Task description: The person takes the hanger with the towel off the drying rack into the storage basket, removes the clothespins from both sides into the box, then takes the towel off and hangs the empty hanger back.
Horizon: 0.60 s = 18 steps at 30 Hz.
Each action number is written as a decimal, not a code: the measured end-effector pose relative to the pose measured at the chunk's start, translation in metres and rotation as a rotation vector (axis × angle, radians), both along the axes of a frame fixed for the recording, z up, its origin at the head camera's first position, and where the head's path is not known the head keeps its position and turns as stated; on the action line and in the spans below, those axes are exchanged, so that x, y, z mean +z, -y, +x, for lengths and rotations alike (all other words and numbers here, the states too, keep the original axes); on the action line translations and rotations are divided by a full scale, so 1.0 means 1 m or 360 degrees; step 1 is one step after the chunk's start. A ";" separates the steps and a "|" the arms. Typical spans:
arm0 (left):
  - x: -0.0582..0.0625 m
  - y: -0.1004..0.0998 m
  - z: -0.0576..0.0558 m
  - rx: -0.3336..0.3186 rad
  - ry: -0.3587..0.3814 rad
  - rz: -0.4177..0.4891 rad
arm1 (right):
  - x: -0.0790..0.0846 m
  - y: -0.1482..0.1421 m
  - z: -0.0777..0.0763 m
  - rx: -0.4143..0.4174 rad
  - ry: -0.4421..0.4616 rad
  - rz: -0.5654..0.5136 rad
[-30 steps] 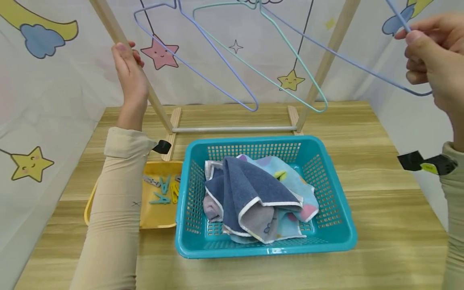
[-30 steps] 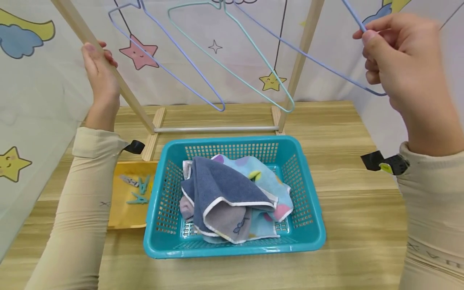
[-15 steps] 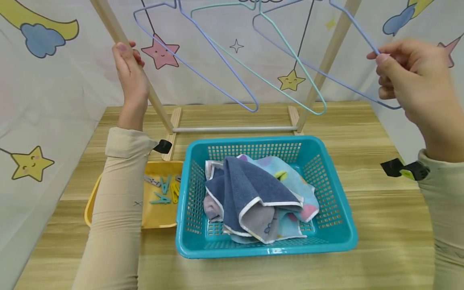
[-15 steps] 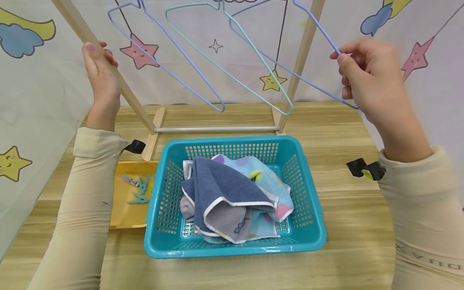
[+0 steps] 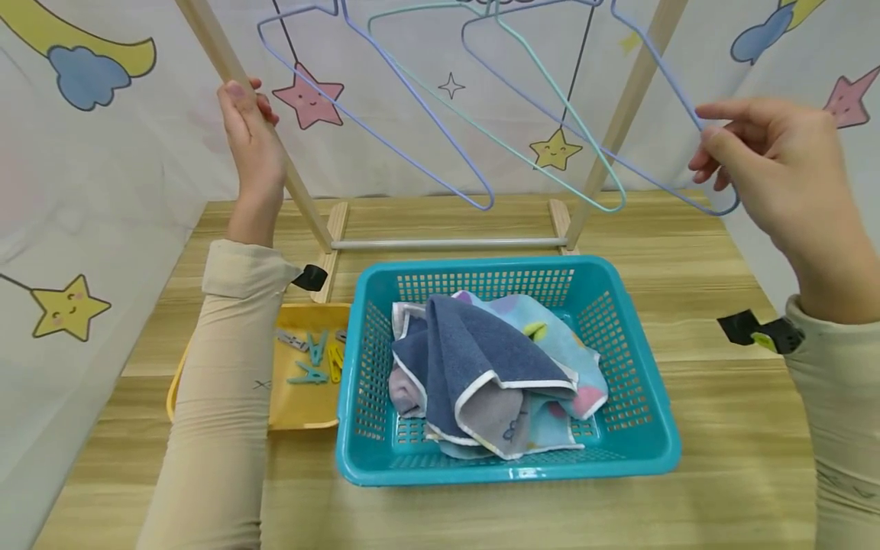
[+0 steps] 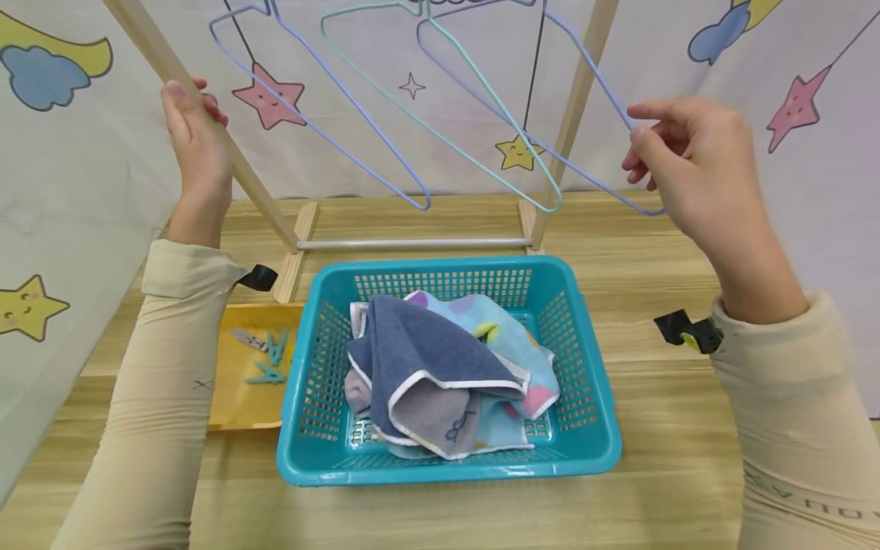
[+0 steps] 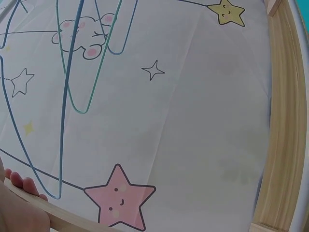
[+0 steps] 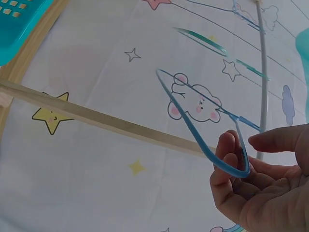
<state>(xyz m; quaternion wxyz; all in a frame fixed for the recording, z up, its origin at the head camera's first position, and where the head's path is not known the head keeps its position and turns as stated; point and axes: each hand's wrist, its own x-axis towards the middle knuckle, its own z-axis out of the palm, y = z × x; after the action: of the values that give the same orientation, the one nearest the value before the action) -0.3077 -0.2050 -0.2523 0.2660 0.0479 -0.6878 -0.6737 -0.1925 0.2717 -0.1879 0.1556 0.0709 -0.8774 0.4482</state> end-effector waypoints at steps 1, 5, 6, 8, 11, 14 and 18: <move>0.000 0.001 0.000 0.0002 -0.0004 0.0007 | -0.001 0.000 0.000 -0.0002 0.0000 0.0017; -0.001 0.004 0.000 -0.0016 -0.0057 0.0036 | -0.004 -0.004 0.000 0.0009 -0.0011 0.0002; -0.002 0.004 -0.001 -0.0027 -0.0078 0.0034 | -0.005 -0.005 0.000 0.0006 -0.0016 0.0003; -0.002 0.006 -0.001 -0.0052 -0.0113 0.0035 | -0.007 -0.009 0.001 0.0004 -0.0028 -0.0007; -0.001 0.009 0.001 -0.0066 -0.0079 -0.0035 | -0.010 -0.016 0.003 -0.0012 -0.0037 -0.0011; 0.001 0.014 0.007 -0.0006 0.0017 -0.0223 | -0.014 -0.024 0.004 -0.0028 -0.0045 -0.0038; 0.004 0.018 0.020 0.0112 0.0119 -0.0452 | -0.022 -0.037 0.007 -0.0037 -0.0060 -0.0057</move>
<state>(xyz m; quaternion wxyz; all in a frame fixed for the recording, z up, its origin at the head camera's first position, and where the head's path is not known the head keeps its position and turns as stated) -0.2875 -0.2234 -0.2484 0.2678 0.0591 -0.7834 -0.5577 -0.1852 0.3089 -0.2099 0.1784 0.0663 -0.8670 0.4606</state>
